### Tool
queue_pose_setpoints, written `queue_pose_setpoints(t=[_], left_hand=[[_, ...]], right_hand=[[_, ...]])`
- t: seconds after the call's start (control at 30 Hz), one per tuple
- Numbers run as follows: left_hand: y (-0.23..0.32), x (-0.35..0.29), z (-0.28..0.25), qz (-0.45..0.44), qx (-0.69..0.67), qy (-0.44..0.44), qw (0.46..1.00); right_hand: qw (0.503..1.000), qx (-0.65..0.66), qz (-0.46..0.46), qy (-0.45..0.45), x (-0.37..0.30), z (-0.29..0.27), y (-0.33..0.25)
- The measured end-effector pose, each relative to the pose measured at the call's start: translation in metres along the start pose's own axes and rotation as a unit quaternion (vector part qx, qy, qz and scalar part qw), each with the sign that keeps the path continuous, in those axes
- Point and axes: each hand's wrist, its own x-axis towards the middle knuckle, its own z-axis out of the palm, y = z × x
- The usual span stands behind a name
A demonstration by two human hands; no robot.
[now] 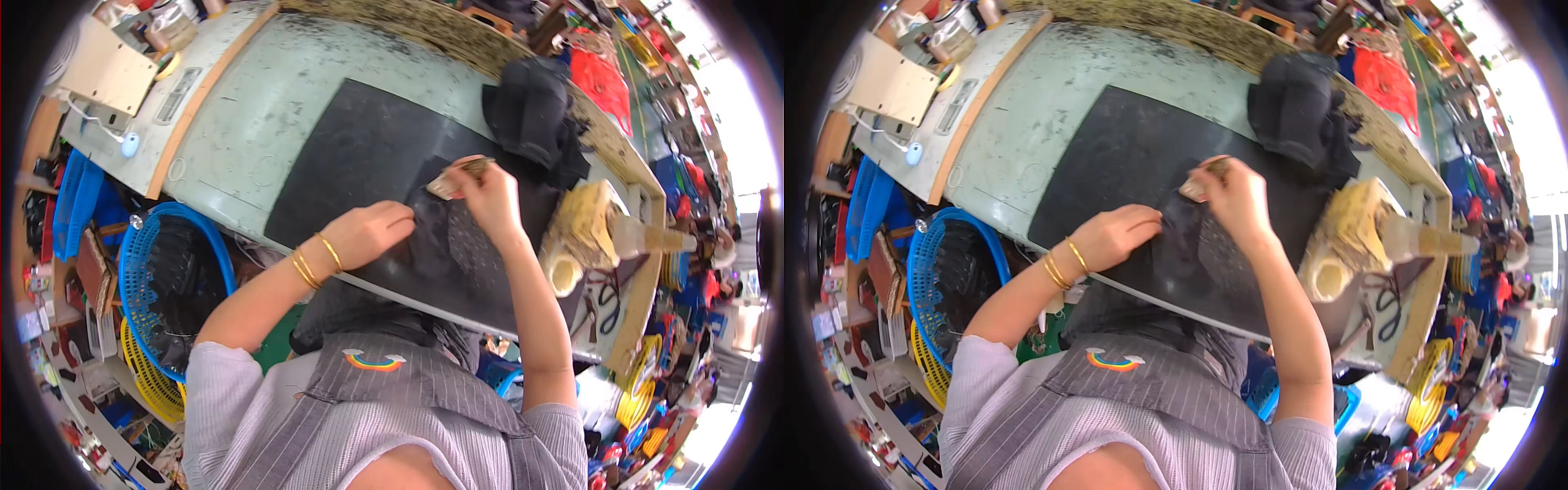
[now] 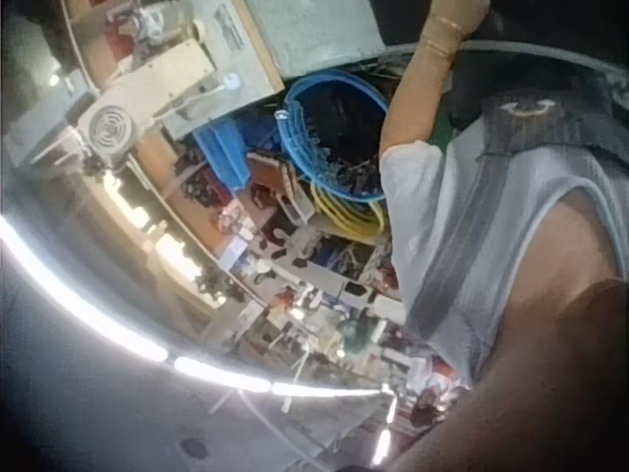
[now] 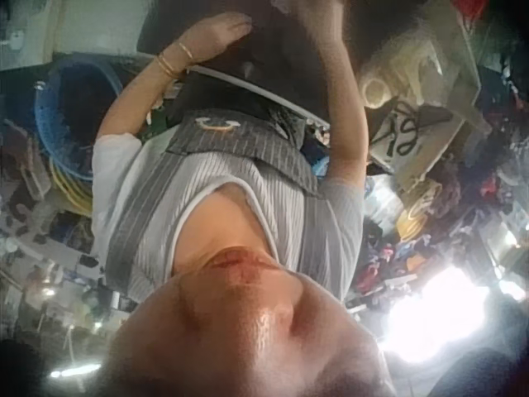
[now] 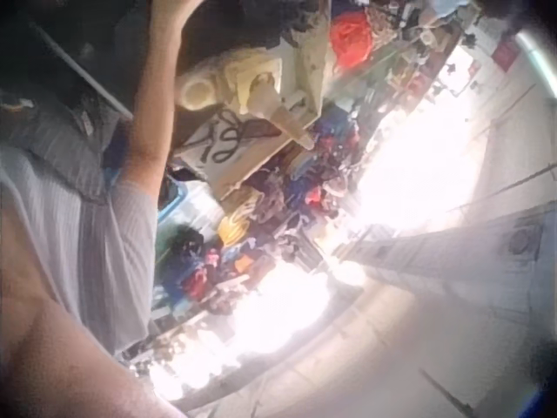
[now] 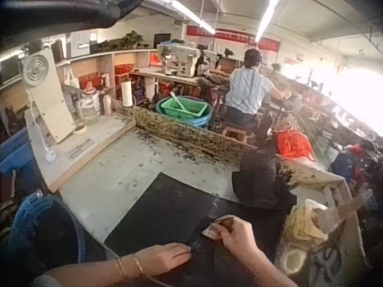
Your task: The person places fabric pieces onto the work surface and applies glue to each piece using a handheld brush.
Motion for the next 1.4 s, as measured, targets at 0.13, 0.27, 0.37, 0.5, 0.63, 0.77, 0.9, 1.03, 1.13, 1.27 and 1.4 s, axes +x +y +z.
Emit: queue_pose_setpoints(t=[0.13, 0.27, 0.37, 0.5, 0.63, 0.77, 0.9, 1.03, 1.13, 1.27, 1.4], left_hand=[[-0.021, 0.001, 0.000, -0.066, -0.115, 0.047, 0.990], [-0.072, 0.033, -0.060, -0.271, -0.302, 0.128, 0.905], [-0.167, 0.057, -0.096, -0.285, -0.524, 0.251, 0.762], [-0.326, 0.012, -0.144, -0.358, -0.551, 0.298, 0.692], [-0.351, 0.028, -0.117, -0.541, 0.322, 0.338, 0.700], [-0.214, 0.161, -0.034, -0.173, 0.009, 0.275, 0.946], [-0.137, 0.259, 0.045, -0.199, -0.214, 0.169, 0.941], [-0.120, 0.261, 0.041, -0.179, -0.283, 0.120, 0.935], [-0.091, 0.225, 0.016, -0.143, -0.576, 0.093, 0.799], [-0.021, 0.162, -0.021, -0.168, -0.663, -0.062, 0.727], [0.051, 0.104, -0.055, -0.308, -0.606, 0.079, 0.729]], right_hand=[[0.983, -0.107, -0.032, 0.148, 0.037, -0.027, 0.026], [0.974, 0.025, 0.011, 0.226, 0.006, -0.059, -0.009], [0.967, 0.058, 0.002, 0.246, -0.003, -0.075, -0.005], [0.991, -0.010, 0.037, 0.128, 0.003, -0.072, -0.010], [0.977, -0.052, 0.019, 0.208, 0.014, -0.085, -0.007], [0.867, -0.361, 0.059, 0.339, 0.074, -0.104, -0.002], [0.870, -0.404, 0.132, 0.252, 0.102, -0.109, -0.007], [0.906, -0.380, -0.075, 0.172, 0.075, -0.093, -0.016], [0.947, -0.291, -0.083, 0.111, 0.039, -0.098, -0.039], [0.958, -0.231, -0.123, 0.117, -0.052, -0.094, -0.063], [0.948, 0.031, -0.019, 0.315, -0.149, -0.136, -0.039]])
